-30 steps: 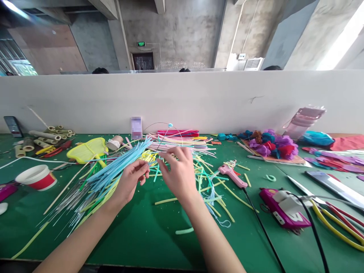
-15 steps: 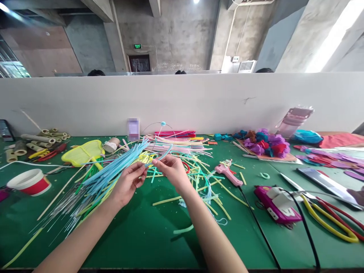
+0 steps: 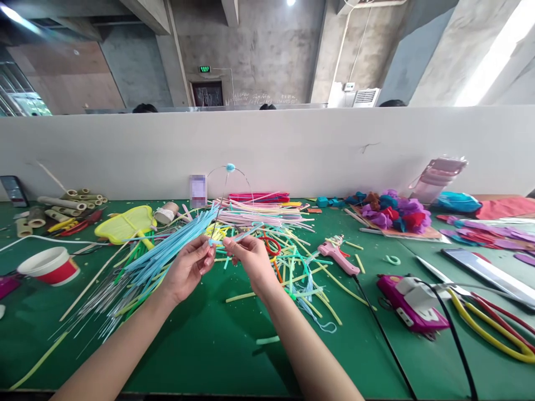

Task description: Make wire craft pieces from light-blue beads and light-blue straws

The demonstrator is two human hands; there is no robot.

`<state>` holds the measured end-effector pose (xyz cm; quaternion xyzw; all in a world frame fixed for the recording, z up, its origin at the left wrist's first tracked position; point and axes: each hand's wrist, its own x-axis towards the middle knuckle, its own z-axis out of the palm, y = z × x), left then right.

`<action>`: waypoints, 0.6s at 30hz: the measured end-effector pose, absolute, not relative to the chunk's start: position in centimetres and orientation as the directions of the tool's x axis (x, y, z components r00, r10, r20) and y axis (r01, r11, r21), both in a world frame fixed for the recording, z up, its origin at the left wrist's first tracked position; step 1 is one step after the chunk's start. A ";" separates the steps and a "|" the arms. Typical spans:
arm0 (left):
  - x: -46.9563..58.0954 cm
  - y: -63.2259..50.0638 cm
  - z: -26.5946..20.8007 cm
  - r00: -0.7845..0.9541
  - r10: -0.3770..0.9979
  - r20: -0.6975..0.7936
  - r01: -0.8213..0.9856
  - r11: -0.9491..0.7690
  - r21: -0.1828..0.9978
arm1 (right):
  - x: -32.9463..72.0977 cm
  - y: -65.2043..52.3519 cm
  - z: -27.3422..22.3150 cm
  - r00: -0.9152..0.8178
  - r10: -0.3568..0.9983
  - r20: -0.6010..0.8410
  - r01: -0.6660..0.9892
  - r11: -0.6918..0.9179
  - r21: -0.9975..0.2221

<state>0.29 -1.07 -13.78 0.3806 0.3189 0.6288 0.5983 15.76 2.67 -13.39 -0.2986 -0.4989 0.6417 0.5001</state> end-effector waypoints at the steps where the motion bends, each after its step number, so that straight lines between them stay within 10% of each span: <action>1: 0.3 -1.1 -13.8 -0.005 0.994 0.109 -0.492 -0.098 0.865 | 15.8 2.5 -13.1 -0.331 0.936 0.121 -0.374 -0.012 -0.927; 18: 0.2 -1.3 -14.5 0.089 0.971 0.222 -0.473 -0.155 0.867 | 15.5 1.8 -13.1 -0.408 0.898 0.164 -0.407 -0.019 -0.913</action>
